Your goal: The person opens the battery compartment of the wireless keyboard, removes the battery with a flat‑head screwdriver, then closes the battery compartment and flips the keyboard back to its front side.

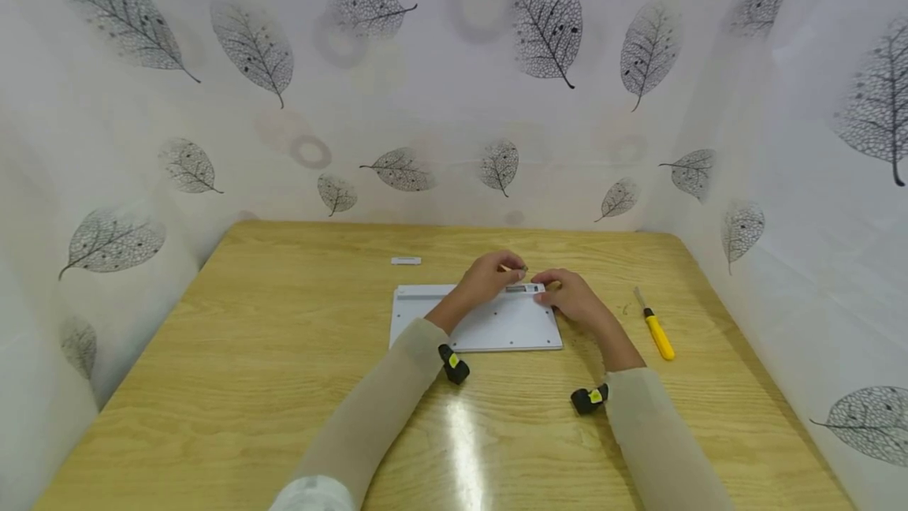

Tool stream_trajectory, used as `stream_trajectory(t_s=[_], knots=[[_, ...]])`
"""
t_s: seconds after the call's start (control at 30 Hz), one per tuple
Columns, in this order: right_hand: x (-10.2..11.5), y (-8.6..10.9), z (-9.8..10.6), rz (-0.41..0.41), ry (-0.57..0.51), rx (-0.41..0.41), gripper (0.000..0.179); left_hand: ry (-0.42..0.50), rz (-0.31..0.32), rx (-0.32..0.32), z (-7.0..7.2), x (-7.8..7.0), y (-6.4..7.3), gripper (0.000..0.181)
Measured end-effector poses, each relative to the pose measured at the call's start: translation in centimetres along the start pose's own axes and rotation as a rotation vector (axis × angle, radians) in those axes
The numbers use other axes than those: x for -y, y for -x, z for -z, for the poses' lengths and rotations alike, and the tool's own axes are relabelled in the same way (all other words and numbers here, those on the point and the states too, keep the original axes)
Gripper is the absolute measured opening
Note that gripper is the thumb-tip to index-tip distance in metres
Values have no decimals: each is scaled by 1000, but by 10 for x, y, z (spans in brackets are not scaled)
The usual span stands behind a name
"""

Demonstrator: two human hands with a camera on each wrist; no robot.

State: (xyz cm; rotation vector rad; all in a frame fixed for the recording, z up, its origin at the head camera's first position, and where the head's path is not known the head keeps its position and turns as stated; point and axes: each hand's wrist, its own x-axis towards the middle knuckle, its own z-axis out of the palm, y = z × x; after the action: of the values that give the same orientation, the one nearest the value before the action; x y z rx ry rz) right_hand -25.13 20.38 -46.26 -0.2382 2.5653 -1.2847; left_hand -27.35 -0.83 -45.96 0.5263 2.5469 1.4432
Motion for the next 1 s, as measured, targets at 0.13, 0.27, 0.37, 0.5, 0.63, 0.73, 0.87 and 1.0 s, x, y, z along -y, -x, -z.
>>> stream_trajectory(t_s=[0.13,0.27,0.37,0.5,0.63,0.73,0.87,1.0], knots=[[0,0,1,-1,-5,1,36,68,-12,-6,3,0,3,19],[0,-1,0,2,-1,0,36,152,-23,2,3,3,4,16],[-1,-1,0,-3,1,0,35,184,-33,8,4,3,5,15],[-2,0,0,-14,-5,-2,36,188,-24,14,7,4,8,16],[-3,-1,1,-14,-16,-3,36,187,-14,11,8,6,10,17],[-2,0,1,-13,-25,-1,36,190,-19,-1,10,7,12,18],[-1,0,1,-14,-26,3,37,204,-9,-7,12,8,14,20],[1,1,1,-13,-11,4,36,208,20,-3,14,9,16,19]])
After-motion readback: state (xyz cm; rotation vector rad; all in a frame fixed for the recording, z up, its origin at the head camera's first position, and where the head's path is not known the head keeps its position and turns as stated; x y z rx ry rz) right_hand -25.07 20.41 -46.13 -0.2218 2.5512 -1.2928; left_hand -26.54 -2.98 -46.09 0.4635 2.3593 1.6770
